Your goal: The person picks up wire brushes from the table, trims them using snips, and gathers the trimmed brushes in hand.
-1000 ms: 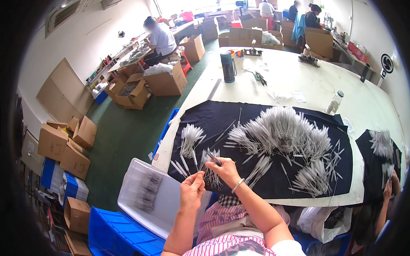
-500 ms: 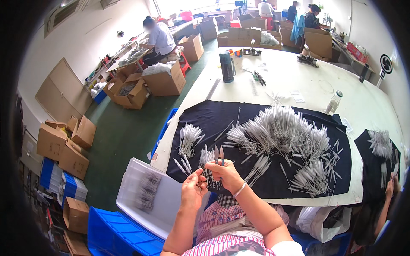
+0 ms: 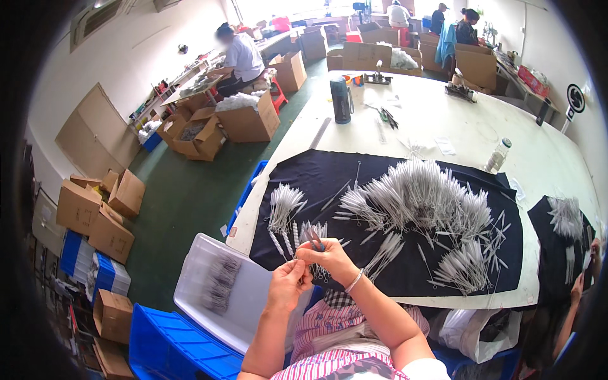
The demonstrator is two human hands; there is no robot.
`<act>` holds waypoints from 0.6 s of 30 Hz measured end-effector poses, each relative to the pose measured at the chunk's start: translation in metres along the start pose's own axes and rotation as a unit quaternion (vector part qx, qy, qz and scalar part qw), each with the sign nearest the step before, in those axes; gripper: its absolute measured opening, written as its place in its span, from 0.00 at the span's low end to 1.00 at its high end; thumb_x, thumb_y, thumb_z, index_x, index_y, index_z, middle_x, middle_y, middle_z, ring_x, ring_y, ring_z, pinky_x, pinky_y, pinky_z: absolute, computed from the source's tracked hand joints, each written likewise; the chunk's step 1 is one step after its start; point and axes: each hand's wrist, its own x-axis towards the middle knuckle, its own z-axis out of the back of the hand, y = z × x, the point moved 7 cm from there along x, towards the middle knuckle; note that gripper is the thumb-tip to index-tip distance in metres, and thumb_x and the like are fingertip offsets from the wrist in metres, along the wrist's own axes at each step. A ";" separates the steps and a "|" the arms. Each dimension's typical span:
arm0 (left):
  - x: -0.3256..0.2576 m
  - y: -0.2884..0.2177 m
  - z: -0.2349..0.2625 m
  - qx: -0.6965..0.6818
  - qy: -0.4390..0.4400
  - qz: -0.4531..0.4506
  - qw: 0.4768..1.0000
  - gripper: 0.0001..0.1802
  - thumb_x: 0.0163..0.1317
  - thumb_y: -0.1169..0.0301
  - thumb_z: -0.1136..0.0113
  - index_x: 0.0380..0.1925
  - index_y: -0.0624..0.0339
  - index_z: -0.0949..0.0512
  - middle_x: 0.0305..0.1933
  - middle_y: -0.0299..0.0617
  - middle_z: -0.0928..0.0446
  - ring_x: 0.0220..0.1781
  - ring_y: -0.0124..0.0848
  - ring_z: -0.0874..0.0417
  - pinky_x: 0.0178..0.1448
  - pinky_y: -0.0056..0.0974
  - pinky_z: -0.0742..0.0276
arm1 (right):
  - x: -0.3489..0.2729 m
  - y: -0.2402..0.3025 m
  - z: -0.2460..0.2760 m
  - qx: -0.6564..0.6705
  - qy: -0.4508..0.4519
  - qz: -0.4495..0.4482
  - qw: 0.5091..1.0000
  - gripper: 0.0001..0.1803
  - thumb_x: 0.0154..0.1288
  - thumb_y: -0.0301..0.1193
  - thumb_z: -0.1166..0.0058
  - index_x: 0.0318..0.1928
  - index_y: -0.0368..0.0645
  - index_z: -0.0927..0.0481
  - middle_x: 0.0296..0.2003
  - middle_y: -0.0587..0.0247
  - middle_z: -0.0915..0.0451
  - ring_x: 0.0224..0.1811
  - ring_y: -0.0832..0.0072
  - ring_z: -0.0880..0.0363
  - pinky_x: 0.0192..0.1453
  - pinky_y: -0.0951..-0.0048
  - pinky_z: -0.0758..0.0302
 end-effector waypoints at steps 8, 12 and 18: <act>-0.005 -0.003 -0.001 0.054 -0.072 0.008 0.996 0.13 0.63 0.66 0.57 0.39 0.63 0.28 0.24 0.34 0.30 0.19 0.19 0.34 0.21 0.24 0.39 | -0.004 0.007 0.016 0.076 -0.016 0.019 0.997 0.05 0.52 0.27 0.43 0.28 0.39 0.22 0.16 0.76 0.30 0.14 0.92 0.43 0.17 0.87 0.49; -0.001 -0.002 0.003 0.009 -0.032 -0.006 0.999 0.14 0.63 0.68 0.58 0.46 0.62 0.33 0.23 0.33 0.31 0.18 0.18 0.38 0.20 0.23 0.42 | -0.006 0.008 0.014 0.114 -0.012 -0.004 0.993 0.05 0.52 0.27 0.43 0.28 0.38 0.22 0.16 0.77 0.31 0.14 0.91 0.43 0.17 0.86 0.49; -0.002 -0.005 0.003 0.021 -0.042 -0.026 0.999 0.11 0.62 0.70 0.55 0.42 0.63 0.31 0.22 0.32 0.31 0.17 0.17 0.39 0.20 0.23 0.43 | -0.008 0.004 0.016 0.122 -0.019 -0.026 0.992 0.05 0.51 0.26 0.42 0.28 0.37 0.22 0.16 0.77 0.31 0.14 0.91 0.43 0.17 0.86 0.49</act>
